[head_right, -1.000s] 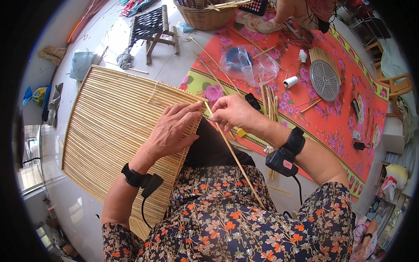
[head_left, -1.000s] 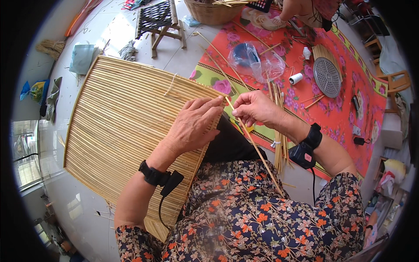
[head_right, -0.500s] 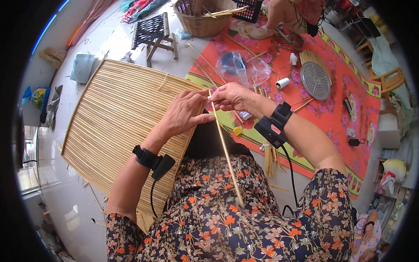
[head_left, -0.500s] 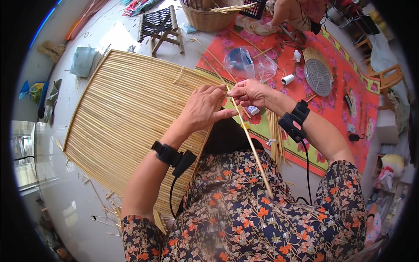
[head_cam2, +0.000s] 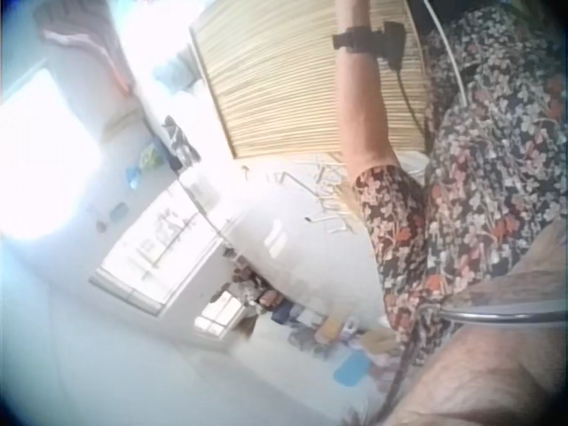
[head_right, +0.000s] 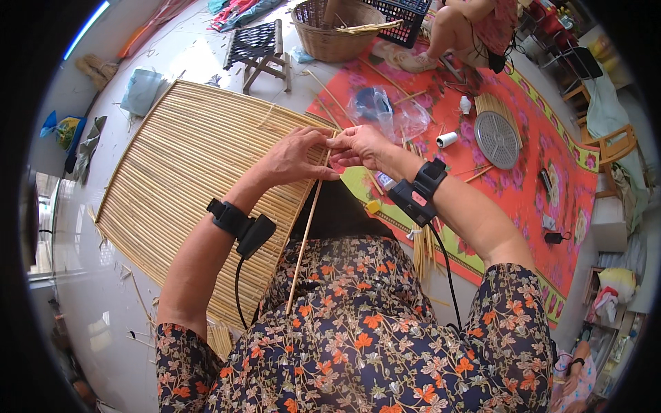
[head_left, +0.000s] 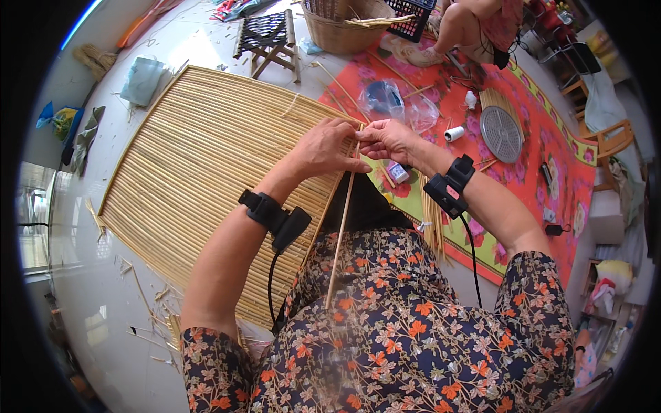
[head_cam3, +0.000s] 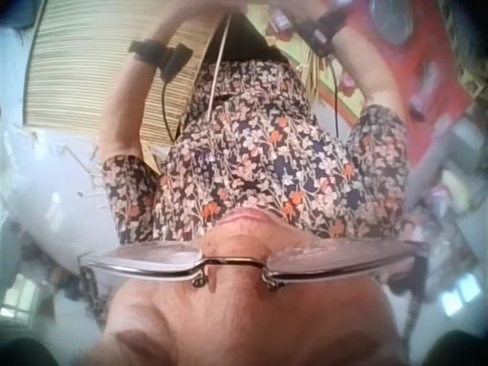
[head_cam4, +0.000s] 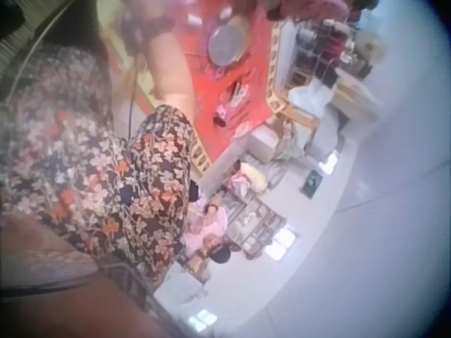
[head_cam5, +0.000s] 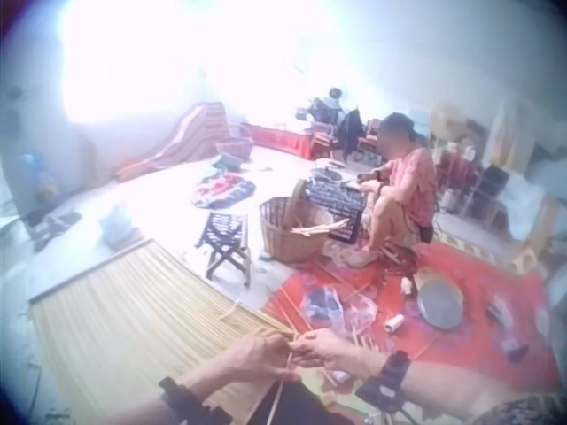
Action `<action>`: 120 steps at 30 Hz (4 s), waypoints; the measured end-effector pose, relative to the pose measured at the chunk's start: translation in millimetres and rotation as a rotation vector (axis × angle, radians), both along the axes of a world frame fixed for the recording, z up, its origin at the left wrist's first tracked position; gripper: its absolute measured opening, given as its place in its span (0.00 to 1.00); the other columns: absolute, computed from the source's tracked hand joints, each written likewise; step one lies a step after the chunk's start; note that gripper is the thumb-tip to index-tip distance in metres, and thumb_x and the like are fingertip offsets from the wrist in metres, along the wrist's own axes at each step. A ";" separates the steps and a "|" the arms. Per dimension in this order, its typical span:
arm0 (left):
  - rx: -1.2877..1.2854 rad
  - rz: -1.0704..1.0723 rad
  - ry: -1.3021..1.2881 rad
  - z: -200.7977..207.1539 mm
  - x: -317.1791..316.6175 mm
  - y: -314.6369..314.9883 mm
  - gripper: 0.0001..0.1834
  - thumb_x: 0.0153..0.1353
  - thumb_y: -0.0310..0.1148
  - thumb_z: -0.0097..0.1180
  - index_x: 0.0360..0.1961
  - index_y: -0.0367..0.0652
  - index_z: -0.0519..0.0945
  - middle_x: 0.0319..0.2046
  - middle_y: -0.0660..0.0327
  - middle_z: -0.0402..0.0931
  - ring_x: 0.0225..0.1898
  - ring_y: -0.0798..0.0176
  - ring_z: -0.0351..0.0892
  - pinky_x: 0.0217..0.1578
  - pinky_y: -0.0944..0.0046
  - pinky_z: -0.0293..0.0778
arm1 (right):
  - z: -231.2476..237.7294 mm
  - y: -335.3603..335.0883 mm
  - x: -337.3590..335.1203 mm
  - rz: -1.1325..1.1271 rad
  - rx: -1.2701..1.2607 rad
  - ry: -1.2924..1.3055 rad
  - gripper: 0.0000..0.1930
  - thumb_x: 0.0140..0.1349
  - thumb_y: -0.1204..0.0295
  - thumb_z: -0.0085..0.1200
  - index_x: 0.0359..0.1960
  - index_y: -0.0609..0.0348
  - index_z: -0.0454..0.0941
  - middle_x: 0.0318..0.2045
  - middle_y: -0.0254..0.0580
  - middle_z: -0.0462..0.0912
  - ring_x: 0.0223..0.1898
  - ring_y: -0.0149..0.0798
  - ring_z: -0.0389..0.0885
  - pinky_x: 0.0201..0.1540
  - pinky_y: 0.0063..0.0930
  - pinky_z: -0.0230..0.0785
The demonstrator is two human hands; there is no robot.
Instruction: The person weaves a bamboo mat by hand, inserting thin bamboo strips into a larger woven frame and securing them with thread. The person uses a needle and thread to tie off the ends of the strips, ensuring the mat is tightly woven.
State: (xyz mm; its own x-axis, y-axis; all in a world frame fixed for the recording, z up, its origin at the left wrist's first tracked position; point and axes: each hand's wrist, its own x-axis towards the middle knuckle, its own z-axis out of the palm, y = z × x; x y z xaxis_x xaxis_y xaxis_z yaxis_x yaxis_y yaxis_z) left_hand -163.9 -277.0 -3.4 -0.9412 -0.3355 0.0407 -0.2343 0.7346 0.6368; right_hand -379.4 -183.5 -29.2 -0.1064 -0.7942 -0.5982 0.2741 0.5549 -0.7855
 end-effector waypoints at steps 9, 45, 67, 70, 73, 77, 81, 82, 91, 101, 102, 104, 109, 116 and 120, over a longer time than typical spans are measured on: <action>-0.142 0.031 0.084 -3.0 12.5 3.0 0.44 0.45 0.37 0.81 0.67 0.40 0.79 0.72 0.53 0.73 0.72 0.45 0.70 0.74 0.50 0.67 | -8.6 5.3 14.1 0.031 -0.135 0.233 0.19 0.67 0.55 0.74 0.39 0.58 0.82 0.30 0.36 0.86 0.28 0.31 0.87 0.30 0.25 0.82; -0.131 0.092 -0.065 18.9 68.2 72.9 0.30 0.62 0.25 0.65 0.68 0.42 0.81 0.72 0.60 0.75 0.79 0.51 0.66 0.80 0.42 0.56 | -21.7 60.2 47.3 -0.020 -0.364 -0.121 0.10 0.75 0.76 0.61 0.52 0.68 0.87 0.46 0.41 0.90 0.46 0.31 0.90 0.53 0.26 0.86; -0.404 0.146 0.010 -2.9 77.4 84.4 0.28 0.65 0.35 0.62 0.68 0.48 0.80 0.66 0.61 0.78 0.74 0.56 0.73 0.79 0.39 0.57 | -7.6 15.3 36.3 0.313 -0.207 -0.007 0.14 0.71 0.69 0.67 0.48 0.68 0.83 0.32 0.37 0.87 0.29 0.27 0.86 0.33 0.22 0.82; -0.330 0.253 -0.079 11.2 97.1 98.4 0.32 0.60 0.39 0.68 0.67 0.48 0.80 0.65 0.62 0.79 0.73 0.55 0.74 0.79 0.39 0.57 | -8.0 15.2 40.7 0.293 -0.190 -0.039 0.13 0.71 0.70 0.67 0.48 0.68 0.83 0.33 0.37 0.88 0.30 0.27 0.86 0.34 0.22 0.83; -0.317 0.317 -0.109 14.2 127.9 121.7 0.32 0.56 0.39 0.72 0.63 0.47 0.83 0.65 0.61 0.79 0.71 0.53 0.76 0.78 0.39 0.60 | -6.3 17.8 44.4 0.278 -0.189 -0.031 0.13 0.71 0.69 0.67 0.48 0.67 0.83 0.34 0.37 0.88 0.31 0.27 0.86 0.35 0.22 0.84; -0.328 0.437 -0.103 16.5 140.9 131.3 0.23 0.58 0.31 0.71 0.57 0.48 0.87 0.65 0.60 0.81 0.70 0.52 0.77 0.76 0.40 0.63 | -1.7 14.2 44.9 0.331 -0.184 0.004 0.13 0.72 0.68 0.66 0.48 0.66 0.83 0.34 0.36 0.88 0.31 0.26 0.86 0.35 0.22 0.84; -0.385 0.504 -0.080 3.1 141.4 142.8 0.21 0.60 0.29 0.67 0.56 0.48 0.88 0.65 0.60 0.81 0.70 0.52 0.77 0.75 0.41 0.65 | -8.4 12.3 47.7 0.353 -0.210 0.003 0.13 0.72 0.67 0.65 0.49 0.66 0.83 0.35 0.36 0.88 0.29 0.25 0.85 0.33 0.22 0.82; -0.401 0.506 -0.076 0.7 141.9 144.3 0.21 0.61 0.30 0.66 0.56 0.49 0.88 0.65 0.60 0.81 0.70 0.52 0.77 0.75 0.41 0.65 | -9.6 11.7 48.1 0.366 -0.213 0.008 0.13 0.72 0.67 0.65 0.49 0.66 0.83 0.35 0.36 0.88 0.29 0.25 0.84 0.32 0.22 0.82; -0.483 0.323 -0.095 5.0 168.2 125.4 0.24 0.65 0.34 0.62 0.62 0.46 0.85 0.70 0.58 0.77 0.75 0.51 0.72 0.78 0.39 0.60 | 3.0 20.0 57.2 0.383 -0.251 0.012 0.15 0.74 0.66 0.64 0.51 0.68 0.81 0.34 0.35 0.85 0.26 0.23 0.81 0.29 0.20 0.78; -0.554 0.295 -0.217 3.9 192.9 151.9 0.28 0.68 0.35 0.62 0.68 0.40 0.79 0.74 0.53 0.73 0.79 0.50 0.67 0.81 0.36 0.54 | 13.3 43.9 88.9 0.358 -0.263 0.077 0.16 0.74 0.64 0.64 0.51 0.67 0.80 0.33 0.34 0.83 0.25 0.23 0.80 0.27 0.20 0.76; -0.548 0.284 -0.195 2.4 197.9 149.6 0.28 0.68 0.35 0.62 0.68 0.40 0.79 0.74 0.54 0.73 0.79 0.51 0.67 0.81 0.36 0.53 | 13.6 45.7 91.5 0.367 -0.256 0.065 0.16 0.74 0.65 0.64 0.50 0.67 0.80 0.33 0.34 0.83 0.25 0.23 0.80 0.27 0.20 0.76; -0.533 0.261 -0.162 3.3 211.5 147.1 0.28 0.68 0.35 0.62 0.68 0.41 0.79 0.74 0.55 0.72 0.79 0.53 0.67 0.81 0.36 0.53 | 12.0 53.0 100.5 0.389 -0.239 0.029 0.16 0.74 0.65 0.64 0.50 0.67 0.79 0.33 0.34 0.83 0.25 0.23 0.80 0.27 0.20 0.77; -0.581 0.176 -0.136 -4.4 236.6 130.6 0.30 0.67 0.40 0.63 0.71 0.49 0.78 0.76 0.63 0.70 0.79 0.55 0.67 0.82 0.37 0.55 | 13.4 61.9 112.0 0.447 -0.221 0.056 0.16 0.76 0.64 0.62 0.49 0.66 0.77 0.32 0.33 0.83 0.25 0.23 0.81 0.28 0.20 0.77; -0.633 0.157 -0.195 4.7 240.3 128.6 0.28 0.70 0.39 0.61 0.71 0.48 0.77 0.76 0.59 0.70 0.78 0.52 0.67 0.81 0.35 0.54 | 12.4 61.5 117.1 0.478 -0.188 0.050 0.15 0.77 0.63 0.61 0.49 0.65 0.76 0.33 0.34 0.83 0.25 0.24 0.81 0.28 0.21 0.77; -0.618 0.324 -0.259 6.8 222.8 153.1 0.27 0.72 0.41 0.59 0.71 0.49 0.78 0.75 0.60 0.71 0.78 0.53 0.67 0.82 0.35 0.52 | 12.9 61.0 115.9 0.463 -0.180 0.029 0.14 0.77 0.65 0.61 0.49 0.65 0.76 0.33 0.34 0.83 0.25 0.24 0.82 0.28 0.21 0.77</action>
State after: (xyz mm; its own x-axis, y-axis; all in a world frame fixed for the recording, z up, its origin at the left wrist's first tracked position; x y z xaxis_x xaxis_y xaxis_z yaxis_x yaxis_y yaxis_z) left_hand 58.8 -124.0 3.4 -0.8038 -0.5860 0.1024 -0.5869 0.8093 0.0243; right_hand -263.5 -122.5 -16.3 0.2673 -0.8526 -0.4489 0.0074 0.4677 -0.8839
